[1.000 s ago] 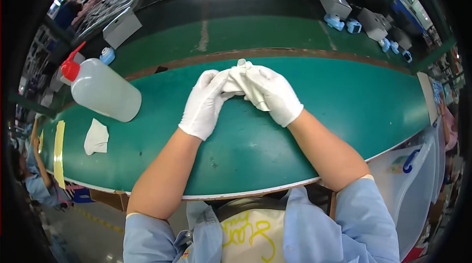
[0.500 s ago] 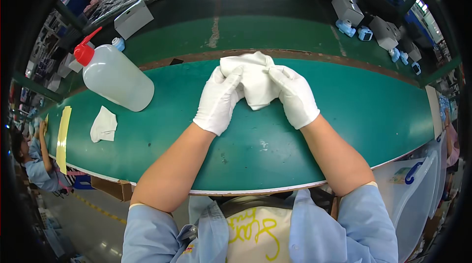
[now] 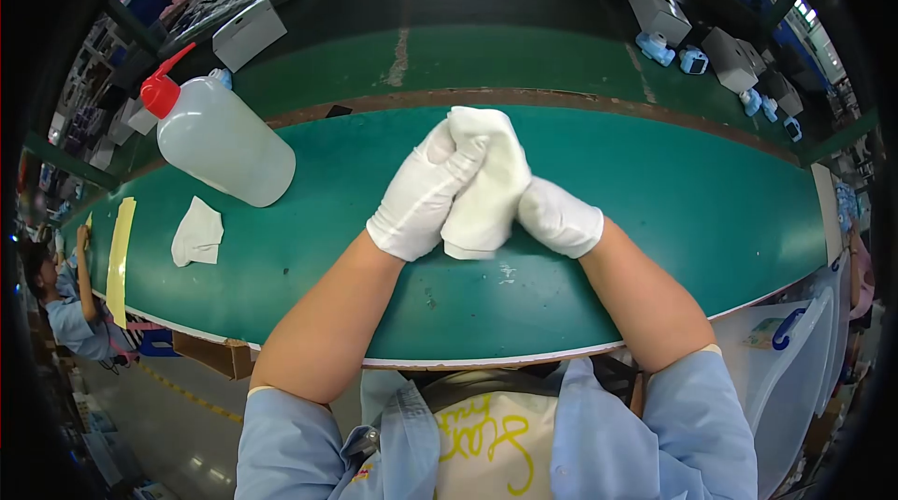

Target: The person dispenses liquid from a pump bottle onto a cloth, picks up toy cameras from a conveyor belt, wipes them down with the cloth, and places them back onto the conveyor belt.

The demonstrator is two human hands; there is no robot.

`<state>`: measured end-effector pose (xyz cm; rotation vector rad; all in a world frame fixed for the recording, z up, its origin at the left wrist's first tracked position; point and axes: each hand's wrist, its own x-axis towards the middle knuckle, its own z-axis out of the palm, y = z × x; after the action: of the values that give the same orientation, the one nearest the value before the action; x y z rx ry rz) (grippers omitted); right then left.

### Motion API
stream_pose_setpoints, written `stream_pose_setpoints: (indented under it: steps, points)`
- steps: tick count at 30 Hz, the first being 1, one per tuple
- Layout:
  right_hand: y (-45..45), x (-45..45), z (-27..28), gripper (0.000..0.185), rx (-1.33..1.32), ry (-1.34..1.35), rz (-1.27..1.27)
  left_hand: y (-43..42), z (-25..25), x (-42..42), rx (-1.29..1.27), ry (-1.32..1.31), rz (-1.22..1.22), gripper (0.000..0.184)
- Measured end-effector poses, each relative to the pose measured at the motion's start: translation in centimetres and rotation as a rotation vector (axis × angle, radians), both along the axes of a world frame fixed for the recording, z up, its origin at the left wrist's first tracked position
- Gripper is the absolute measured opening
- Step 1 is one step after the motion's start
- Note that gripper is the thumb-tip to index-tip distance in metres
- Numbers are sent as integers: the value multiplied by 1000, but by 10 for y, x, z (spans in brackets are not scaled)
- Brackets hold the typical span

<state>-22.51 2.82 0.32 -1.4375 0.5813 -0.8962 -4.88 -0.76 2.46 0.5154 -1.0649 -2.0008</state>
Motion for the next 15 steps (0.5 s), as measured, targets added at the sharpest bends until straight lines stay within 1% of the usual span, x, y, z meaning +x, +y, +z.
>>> stream_pose_setpoints:
  steps: [2, 3, 5, 6, 7, 8, 10, 11, 13, 14, 15]
  points:
    - [6, -3, 2, 73, 201, 149, -37, 2, 0, -3, -21, -28, -27, 33]
    - [4, -2, 0, 67, 286, 41, -88, 0, -7, -7, -83, -124, 73, 34]
    - [-5, 1, -4, 54, 451, -178, -203, -2, -7, -11, -110, -230, 242, 36]
    - [-7, 2, 5, 45, 395, -388, -243, -3, -7, -11, -121, -282, 324, 37]
    - [-11, -7, 8, 45, 358, -429, -357, -9, -3, -4, -136, -446, 258, 41]
    - [-18, -19, 11, 46, 317, -467, -467, -9, -4, -5, -103, -417, 269, 42]
    - [-42, -61, 14, 44, 274, -333, -727, -17, -12, -5, -30, -391, 276, 41]
    - [-61, -101, -2, 40, 28, -5, -869, -17, -11, -6, -36, -408, 251, 40]
    - [-105, -175, 4, 30, -531, 1086, -1002, -18, -6, -5, -56, -442, 207, 37]
    - [-126, -207, 19, 24, -830, 1852, -897, -17, -9, -6, -100, -455, 169, 36]
    - [-145, -256, 1, 24, -746, 2141, -972, -17, -14, -8, -147, -468, 133, 34]
